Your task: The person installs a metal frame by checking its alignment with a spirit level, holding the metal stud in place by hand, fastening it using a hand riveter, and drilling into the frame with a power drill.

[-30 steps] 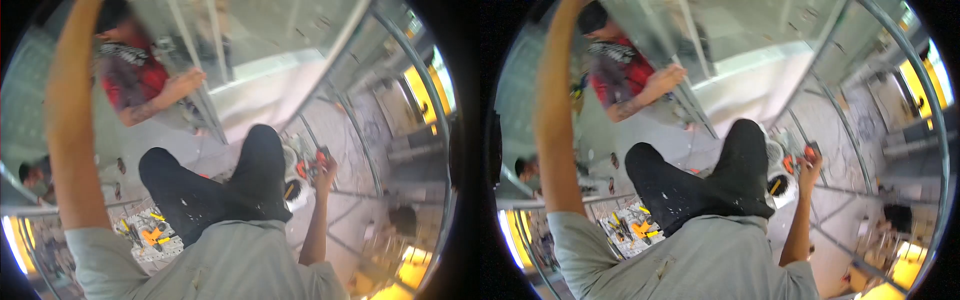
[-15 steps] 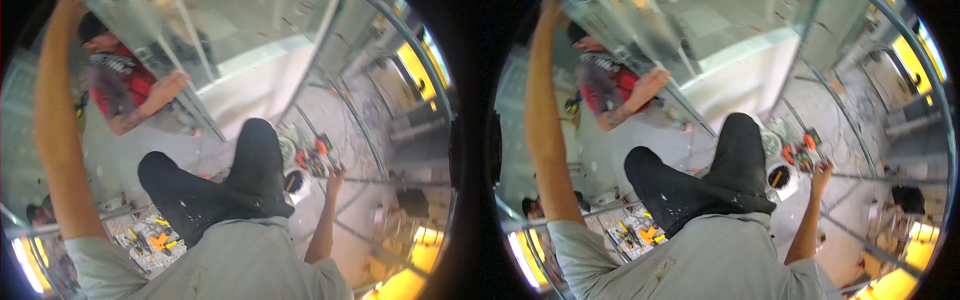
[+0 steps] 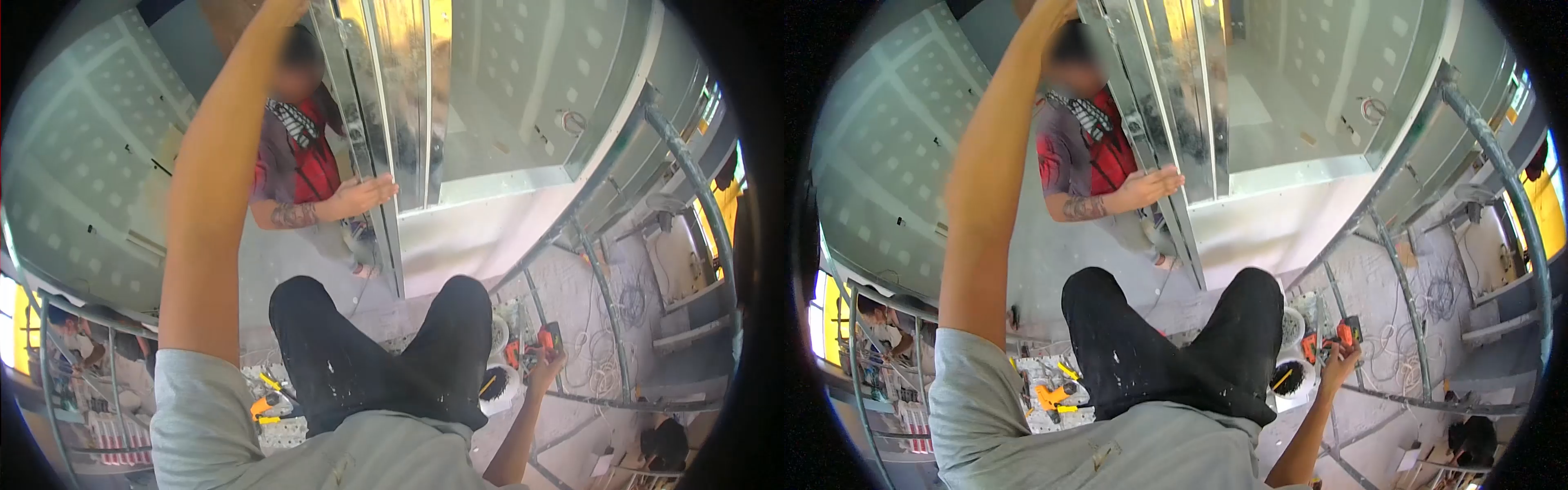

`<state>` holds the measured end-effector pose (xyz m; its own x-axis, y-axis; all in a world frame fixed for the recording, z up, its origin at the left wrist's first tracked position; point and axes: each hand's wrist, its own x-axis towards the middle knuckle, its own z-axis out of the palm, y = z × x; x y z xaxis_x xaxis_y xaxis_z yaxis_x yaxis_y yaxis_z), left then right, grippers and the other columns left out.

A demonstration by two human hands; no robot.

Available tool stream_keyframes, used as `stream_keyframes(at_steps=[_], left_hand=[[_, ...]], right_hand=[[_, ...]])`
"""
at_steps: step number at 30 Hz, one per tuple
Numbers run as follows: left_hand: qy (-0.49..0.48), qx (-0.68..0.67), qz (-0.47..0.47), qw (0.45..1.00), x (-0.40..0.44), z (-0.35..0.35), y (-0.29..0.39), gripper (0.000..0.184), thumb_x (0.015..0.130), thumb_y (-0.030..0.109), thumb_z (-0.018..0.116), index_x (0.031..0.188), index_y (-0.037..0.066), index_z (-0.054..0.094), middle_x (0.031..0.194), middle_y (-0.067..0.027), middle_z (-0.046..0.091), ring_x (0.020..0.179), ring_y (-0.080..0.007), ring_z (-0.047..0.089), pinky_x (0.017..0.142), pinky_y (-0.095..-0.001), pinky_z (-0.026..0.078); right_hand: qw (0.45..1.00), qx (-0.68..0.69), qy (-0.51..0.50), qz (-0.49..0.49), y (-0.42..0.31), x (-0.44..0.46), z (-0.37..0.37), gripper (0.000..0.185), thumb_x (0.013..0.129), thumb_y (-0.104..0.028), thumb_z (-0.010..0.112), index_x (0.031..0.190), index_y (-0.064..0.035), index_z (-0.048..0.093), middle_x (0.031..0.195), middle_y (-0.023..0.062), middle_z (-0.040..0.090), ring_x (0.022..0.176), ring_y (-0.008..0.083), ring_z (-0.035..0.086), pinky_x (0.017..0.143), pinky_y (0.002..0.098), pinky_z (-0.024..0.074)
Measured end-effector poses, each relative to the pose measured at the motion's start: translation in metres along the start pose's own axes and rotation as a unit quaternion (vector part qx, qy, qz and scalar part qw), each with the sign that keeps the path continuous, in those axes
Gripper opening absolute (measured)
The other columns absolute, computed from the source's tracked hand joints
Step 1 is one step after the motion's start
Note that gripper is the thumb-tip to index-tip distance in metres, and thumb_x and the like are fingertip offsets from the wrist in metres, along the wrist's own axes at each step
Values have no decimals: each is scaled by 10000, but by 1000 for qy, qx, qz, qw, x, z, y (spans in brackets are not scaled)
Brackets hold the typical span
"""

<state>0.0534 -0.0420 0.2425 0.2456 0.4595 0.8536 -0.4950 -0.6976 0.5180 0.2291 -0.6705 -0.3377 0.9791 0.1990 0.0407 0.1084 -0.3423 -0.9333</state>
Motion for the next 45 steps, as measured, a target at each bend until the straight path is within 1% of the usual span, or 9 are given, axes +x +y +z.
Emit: stream_keyframes(at_steps=[2, 4, 7, 20, 30, 35, 37, 44, 45], left_hand=[[41, -1, -14, 999, -6, 6, 9, 457, 841, 173, 829, 1202, -59, 669, 1100, -138, 734, 959, -230, 703, 858, -368, 569], [38, 35, -16, 999, -5, 3, 11, 456, 843, 170, 824, 1207, -56, 668, 1109, -146, 734, 966, -233, 702, 860, -369, 566], [18, 45, -30, 998, -7, 3, 14, 469, 837, 193, 830, 1205, -52, 671, 1106, -143, 736, 956, -228, 701, 851, -367, 557], [39, 80, 3, 996, -2, 0, 9, 491, 822, 230, 851, 1182, -54, 673, 1076, -137, 736, 920, -221, 692, 850, -367, 550], [38, 107, -16, 993, 7, -10, -12, 921, 744, 368, 909, 1365, -130, 445, 1234, -231, 625, 1127, -293, 613, 989, -393, 488], [52, 139, -17, 989, 18, -17, -26, 1157, 693, 447, 943, 1443, -177, 322, 1325, -293, 554, 1245, -338, 558, 1072, -409, 444], [58, 143, -23, 988, 7, -15, -29, 1161, 690, 444, 946, 1441, -180, 320, 1324, -291, 553, 1243, -340, 560, 1068, -411, 447], [103, 160, -71, 979, -9, 4, 15, 849, 802, 300, 878, 1418, -68, 423, 1356, -231, 581, 1185, -322, 597, 989, -455, 512], [60, 106, -85, 989, -16, 7, 29, 865, 803, 310, 876, 1429, -66, 413, 1354, -235, 581, 1212, -327, 578, 1003, -465, 501]], right_hand=[[999, 18, -7, -48, 22, 7, 7, 523, 943, -55, 676, 1421, -49, 465, 1141, 118, 618, 974, 193, 597, 850, 335, 515], [997, 67, -16, -42, 14, 8, 14, 510, 938, -27, 663, 1411, -41, 472, 1128, 111, 620, 960, 190, 600, 852, 332, 512], [999, 23, -10, -29, -14, 0, 14, 515, 934, 0, 652, 1412, -25, 463, 1126, 115, 621, 957, 184, 602, 863, 332, 509], [999, 41, -15, -18, -12, -2, 13, 525, 938, 8, 638, 1424, -35, 444, 1134, 115, 614, 968, 191, 592, 881, 330, 498], [998, 44, -28, -40, -28, 8, 32, 521, 956, -27, 648, 1429, -27, 430, 1190, 123, 584, 1002, 188, 584, 884, 320, 495], [995, 67, -57, -42, -43, 19, 51, 604, 933, -7, 679, 1472, -44, 409, 1239, 135, 573, 1045, 213, 575, 901, 349, 504], [994, 69, -60, -60, -59, 18, 56, 606, 935, -7, 678, 1475, -47, 406, 1242, 135, 572, 1052, 213, 574, 902, 350, 503], [992, 75, -86, -63, -99, 9, 73, 622, 934, 0, 687, 1485, -57, 403, 1244, 119, 568, 1076, 208, 549, 929, 343, 494], [988, 100, -94, -73, -97, 9, 79, 619, 930, -1, 691, 1480, -56, 411, 1237, 120, 571, 1085, 209, 552, 935, 340, 496]])
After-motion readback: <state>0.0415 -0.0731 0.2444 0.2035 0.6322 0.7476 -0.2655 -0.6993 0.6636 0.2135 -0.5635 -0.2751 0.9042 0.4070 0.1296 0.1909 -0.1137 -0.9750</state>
